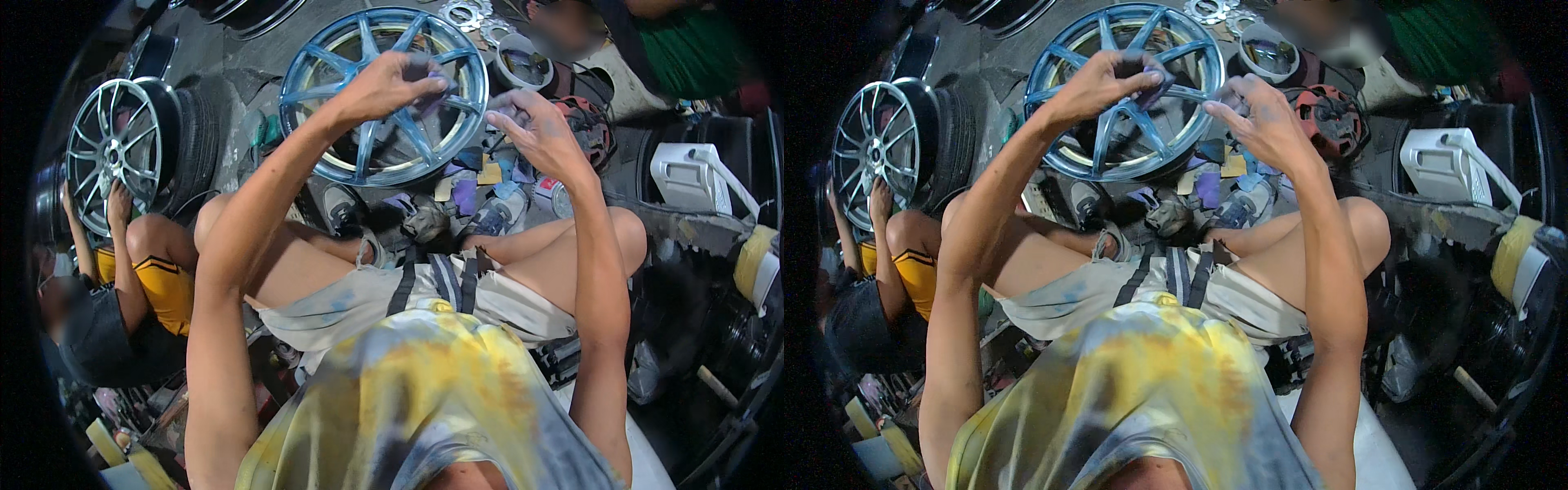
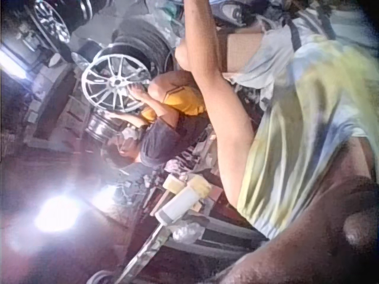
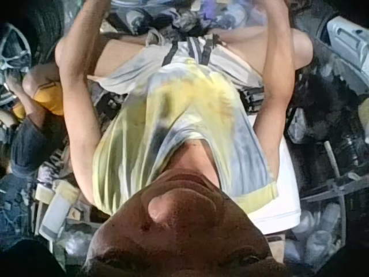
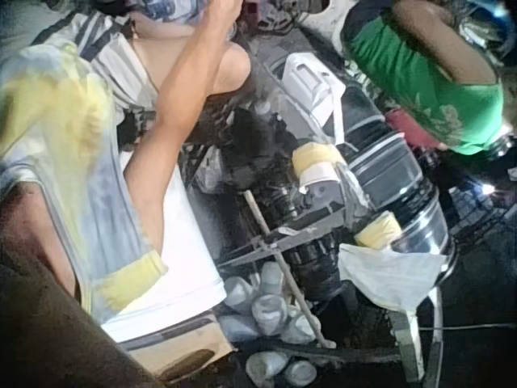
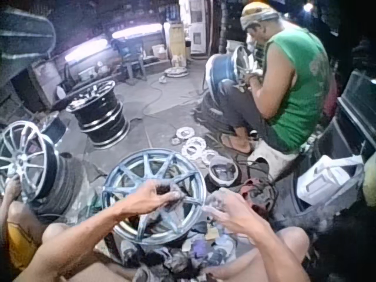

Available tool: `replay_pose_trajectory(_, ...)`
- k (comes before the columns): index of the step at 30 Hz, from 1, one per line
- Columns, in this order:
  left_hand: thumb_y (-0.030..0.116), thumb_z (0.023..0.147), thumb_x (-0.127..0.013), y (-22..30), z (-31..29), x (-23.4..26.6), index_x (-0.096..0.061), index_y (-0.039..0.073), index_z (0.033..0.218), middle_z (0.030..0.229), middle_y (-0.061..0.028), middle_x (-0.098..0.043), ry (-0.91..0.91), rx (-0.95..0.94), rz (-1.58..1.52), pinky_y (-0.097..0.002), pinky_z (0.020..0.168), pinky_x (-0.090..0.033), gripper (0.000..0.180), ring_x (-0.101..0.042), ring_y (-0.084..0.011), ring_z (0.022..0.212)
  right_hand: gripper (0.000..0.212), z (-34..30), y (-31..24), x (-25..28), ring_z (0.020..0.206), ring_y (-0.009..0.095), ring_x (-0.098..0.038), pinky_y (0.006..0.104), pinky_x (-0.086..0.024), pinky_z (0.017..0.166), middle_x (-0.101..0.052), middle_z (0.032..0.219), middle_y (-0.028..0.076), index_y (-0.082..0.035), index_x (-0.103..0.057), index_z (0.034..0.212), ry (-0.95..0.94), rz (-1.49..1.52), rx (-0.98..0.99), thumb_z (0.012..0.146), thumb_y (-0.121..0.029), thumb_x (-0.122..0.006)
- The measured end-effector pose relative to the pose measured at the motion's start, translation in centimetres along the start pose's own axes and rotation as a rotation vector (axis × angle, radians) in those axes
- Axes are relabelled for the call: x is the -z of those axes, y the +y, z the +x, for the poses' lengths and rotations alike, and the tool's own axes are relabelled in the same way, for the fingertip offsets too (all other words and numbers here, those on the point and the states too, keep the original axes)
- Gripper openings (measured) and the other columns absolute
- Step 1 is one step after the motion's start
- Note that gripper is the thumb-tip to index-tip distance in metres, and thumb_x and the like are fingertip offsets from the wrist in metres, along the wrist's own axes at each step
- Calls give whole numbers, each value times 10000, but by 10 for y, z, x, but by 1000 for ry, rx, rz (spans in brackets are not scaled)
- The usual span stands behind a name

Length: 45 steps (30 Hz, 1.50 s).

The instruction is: The person scrubs a blue car wheel with a purple sponge while sitting on the floor. They repeatedly rub the spokes and rim, occasionally adjusting their grip and the wheel's position.

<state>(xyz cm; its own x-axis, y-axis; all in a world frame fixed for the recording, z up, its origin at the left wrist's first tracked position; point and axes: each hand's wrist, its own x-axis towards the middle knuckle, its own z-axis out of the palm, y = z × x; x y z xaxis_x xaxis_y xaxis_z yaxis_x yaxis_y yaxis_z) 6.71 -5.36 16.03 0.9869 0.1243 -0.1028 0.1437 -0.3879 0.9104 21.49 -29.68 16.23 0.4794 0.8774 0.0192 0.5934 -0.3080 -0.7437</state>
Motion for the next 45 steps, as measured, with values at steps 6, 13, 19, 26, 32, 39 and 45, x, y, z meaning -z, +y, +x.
replay_pose_trajectory(6,406,975,-728,43,-1,0,-748,102,1118,954,35,-676,63,-91,-278,-236,814,-488,336,-603,-64,872,286,29,-27,-7,955,52,-612,241,-506,853,-690,1029,-8,-54,-660,1175,-57,804,-30,1000,-269,-728)
replay_pose_trajectory(13,400,957,-752,38,4,23,-784,71,1141,969,-9,-738,66,-43,-226,-252,842,-503,379,-644,-83,898,220,42,-34,-4,886,84,-677,273,-557,820,-727,986,26,-38,-690,1139,-46,921,-57,985,-190,-734)
replay_pose_trajectory(19,302,939,-787,34,-3,17,-802,56,1070,926,-5,-729,90,-92,-333,-248,821,-503,279,-636,-82,871,329,36,-44,-8,989,191,-715,348,-596,850,-729,1111,116,-25,-605,1267,-239,1192,-212,1045,-266,-636)
replay_pose_trajectory(26,323,938,-774,39,-10,45,-778,51,1063,966,-53,-740,155,-241,148,-308,807,-521,300,-663,-145,898,305,17,-2,-13,846,106,-671,273,-546,794,-730,952,65,-10,-695,1142,-66,867,-257,998,-277,-723)
replay_pose_trajectory(32,346,951,-728,35,-34,122,-777,18,1063,948,-164,-753,522,-205,461,-381,738,-560,350,-705,-254,826,269,-4,68,-81,816,192,-681,332,-529,777,-745,911,102,-10,-779,1059,381,-134,-344,927,-245,-773)
replay_pose_trajectory(39,275,915,-737,42,-43,149,-722,-49,945,871,-251,-683,572,77,444,-446,740,-510,327,-675,-394,837,151,19,71,-141,856,433,-631,503,-493,762,-629,911,233,42,-707,998,565,-229,-113,960,-88,-640)
replay_pose_trajectory(45,277,913,-745,32,-48,154,-710,-55,910,847,-249,-678,626,-27,592,-454,715,-505,334,-663,-408,811,139,31,59,-140,859,474,-612,535,-482,760,-598,925,251,49,-664,986,522,-317,-176,972,-76,-605)
